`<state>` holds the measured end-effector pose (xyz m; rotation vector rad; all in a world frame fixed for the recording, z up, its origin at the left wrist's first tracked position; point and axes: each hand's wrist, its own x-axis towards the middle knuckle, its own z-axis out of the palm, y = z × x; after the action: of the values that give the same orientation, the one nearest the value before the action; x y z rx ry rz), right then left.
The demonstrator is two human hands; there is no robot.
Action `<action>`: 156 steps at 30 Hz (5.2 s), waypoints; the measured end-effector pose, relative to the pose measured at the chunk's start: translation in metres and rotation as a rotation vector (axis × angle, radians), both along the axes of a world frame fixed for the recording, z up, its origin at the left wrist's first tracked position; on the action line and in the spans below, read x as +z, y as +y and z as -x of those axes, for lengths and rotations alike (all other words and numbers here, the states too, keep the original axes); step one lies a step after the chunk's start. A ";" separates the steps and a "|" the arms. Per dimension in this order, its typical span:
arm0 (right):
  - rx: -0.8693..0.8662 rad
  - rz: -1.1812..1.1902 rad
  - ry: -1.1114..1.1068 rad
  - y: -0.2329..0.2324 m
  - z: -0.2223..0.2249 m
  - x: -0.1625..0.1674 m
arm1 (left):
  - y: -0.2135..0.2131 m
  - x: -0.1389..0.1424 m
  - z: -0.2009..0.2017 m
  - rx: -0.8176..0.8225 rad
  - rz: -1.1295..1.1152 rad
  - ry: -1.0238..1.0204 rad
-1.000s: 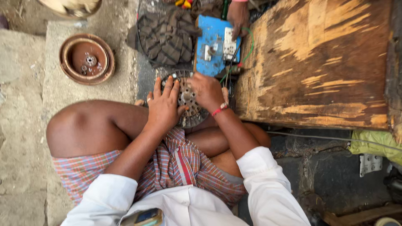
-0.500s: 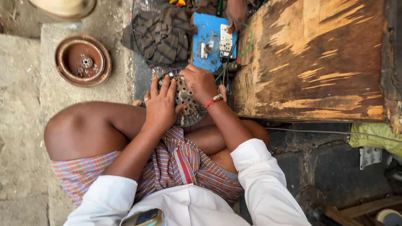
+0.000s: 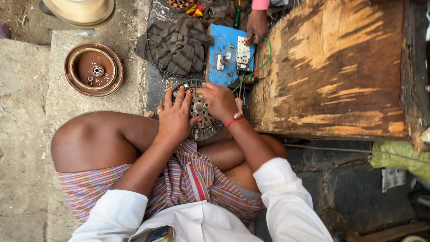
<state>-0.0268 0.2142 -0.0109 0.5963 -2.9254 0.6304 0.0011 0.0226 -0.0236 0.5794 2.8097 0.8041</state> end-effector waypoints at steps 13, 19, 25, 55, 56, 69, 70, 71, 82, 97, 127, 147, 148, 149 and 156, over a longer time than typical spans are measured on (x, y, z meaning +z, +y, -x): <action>-0.009 0.043 -0.003 -0.001 -0.007 -0.002 | 0.000 -0.001 -0.003 0.026 -0.022 0.029; -0.004 0.093 0.022 -0.003 -0.005 0.000 | -0.001 -0.003 -0.003 0.005 -0.015 0.009; -0.021 0.003 -0.048 -0.004 -0.003 0.002 | -0.001 -0.002 -0.003 0.018 -0.024 -0.008; 0.010 0.062 -0.015 0.006 -0.009 0.001 | 0.003 -0.003 -0.004 0.023 -0.026 -0.017; -0.002 0.031 -0.020 0.005 -0.008 0.001 | 0.003 -0.003 -0.005 0.019 -0.030 -0.009; -0.076 -0.005 -0.032 0.003 -0.008 0.001 | 0.004 -0.003 -0.005 0.003 -0.020 -0.031; -0.074 0.011 -0.027 0.003 -0.008 0.001 | 0.004 -0.003 -0.006 0.000 -0.024 -0.035; -0.059 0.028 -0.013 0.003 -0.006 0.001 | 0.004 -0.003 -0.005 0.010 -0.028 -0.030; -0.033 0.045 -0.006 0.000 -0.002 0.003 | 0.004 -0.003 -0.005 -0.002 -0.008 -0.020; -0.039 0.073 -0.043 -0.002 -0.002 0.002 | 0.005 -0.004 -0.005 0.024 -0.013 -0.001; -0.017 0.086 -0.024 0.004 0.000 0.001 | 0.008 -0.009 -0.006 0.030 -0.033 -0.001; -0.012 0.015 0.072 0.002 0.005 0.001 | 0.008 -0.005 -0.005 0.025 -0.010 -0.011; -0.016 0.042 0.051 0.002 0.005 0.001 | 0.008 -0.005 -0.005 0.021 -0.016 -0.013; -0.027 0.070 0.039 0.001 0.006 0.002 | 0.008 -0.005 -0.005 0.011 -0.023 -0.005; -0.052 0.051 -0.032 0.003 0.003 0.003 | 0.009 -0.004 -0.004 0.018 0.005 -0.023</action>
<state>-0.0299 0.2171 -0.0082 0.5076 -2.9337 0.7122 0.0055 0.0317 -0.0278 0.5411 2.7994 0.8017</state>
